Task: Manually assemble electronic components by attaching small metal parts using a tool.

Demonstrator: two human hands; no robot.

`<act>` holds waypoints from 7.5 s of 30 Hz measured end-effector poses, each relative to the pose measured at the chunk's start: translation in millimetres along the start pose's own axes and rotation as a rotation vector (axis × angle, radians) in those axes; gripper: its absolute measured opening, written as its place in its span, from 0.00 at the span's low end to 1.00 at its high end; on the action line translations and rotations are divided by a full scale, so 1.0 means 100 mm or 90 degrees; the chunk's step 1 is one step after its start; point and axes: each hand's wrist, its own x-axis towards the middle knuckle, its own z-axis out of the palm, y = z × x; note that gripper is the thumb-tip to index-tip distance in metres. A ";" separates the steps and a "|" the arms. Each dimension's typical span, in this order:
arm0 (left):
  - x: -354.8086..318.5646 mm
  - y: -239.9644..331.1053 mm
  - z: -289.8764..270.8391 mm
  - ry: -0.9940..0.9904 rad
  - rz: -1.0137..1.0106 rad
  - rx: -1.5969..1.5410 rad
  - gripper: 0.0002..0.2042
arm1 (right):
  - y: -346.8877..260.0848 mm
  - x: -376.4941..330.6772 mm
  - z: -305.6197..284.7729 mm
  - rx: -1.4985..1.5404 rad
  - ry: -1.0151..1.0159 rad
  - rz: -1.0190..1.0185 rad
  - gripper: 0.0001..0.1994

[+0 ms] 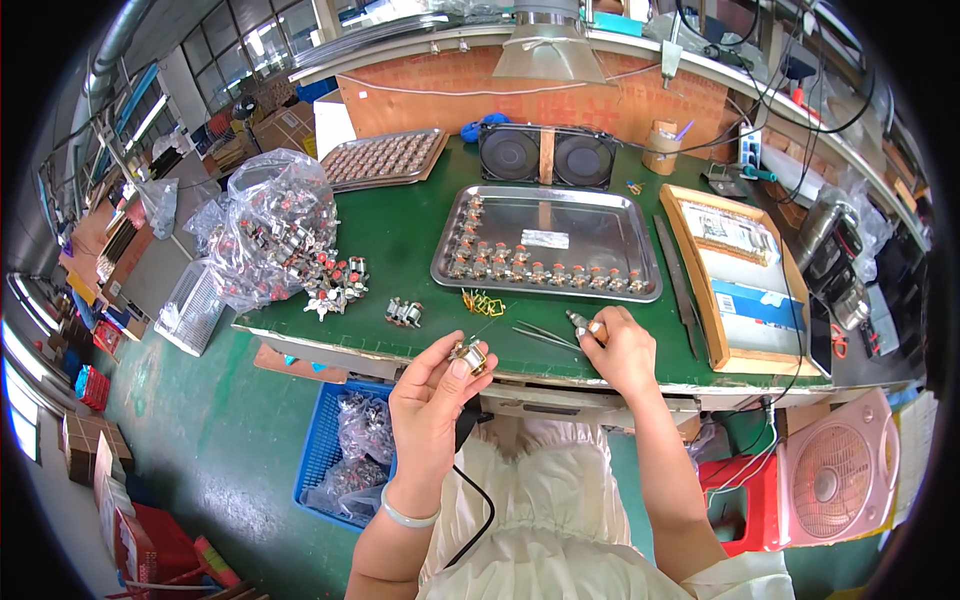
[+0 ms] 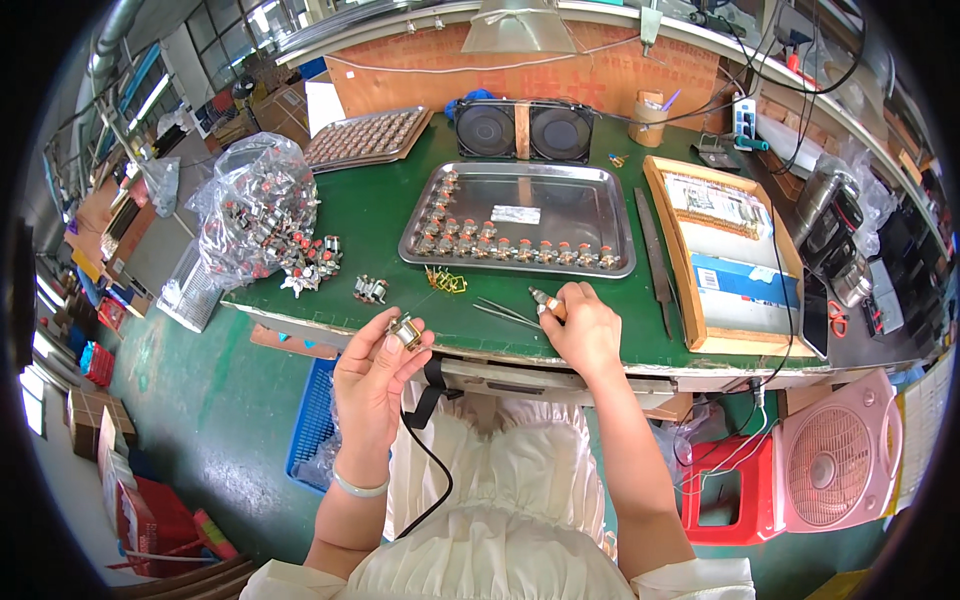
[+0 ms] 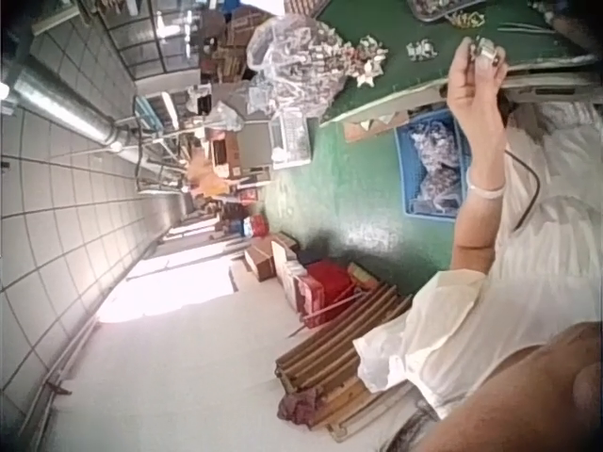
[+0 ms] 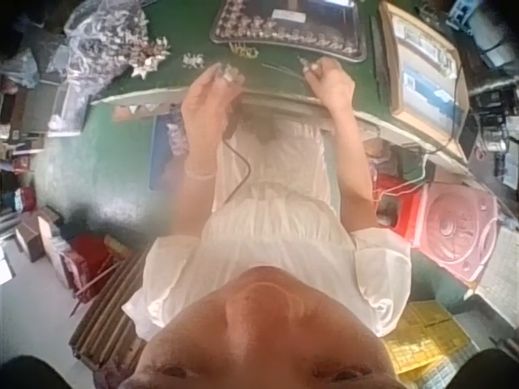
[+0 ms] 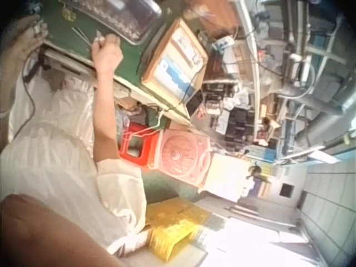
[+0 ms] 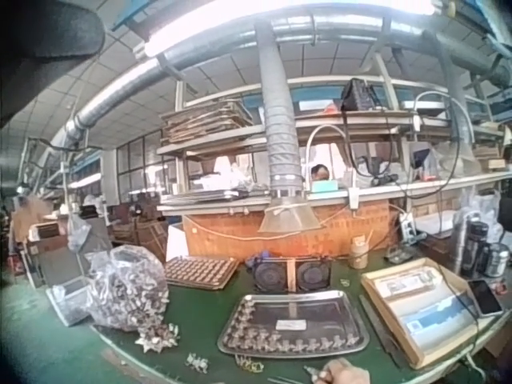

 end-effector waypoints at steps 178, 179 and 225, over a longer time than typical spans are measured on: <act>0.96 -0.53 0.02 0.048 -0.103 -0.163 0.16 | -0.63 0.06 0.18 0.909 -0.236 0.325 0.13; 0.96 -0.53 0.03 0.044 -0.097 -0.155 0.16 | -0.76 0.05 0.24 0.684 -0.040 0.151 0.13; 1.01 -0.65 -0.34 -0.290 -0.039 0.355 0.13 | -0.58 0.71 0.08 0.584 -0.140 -0.054 0.22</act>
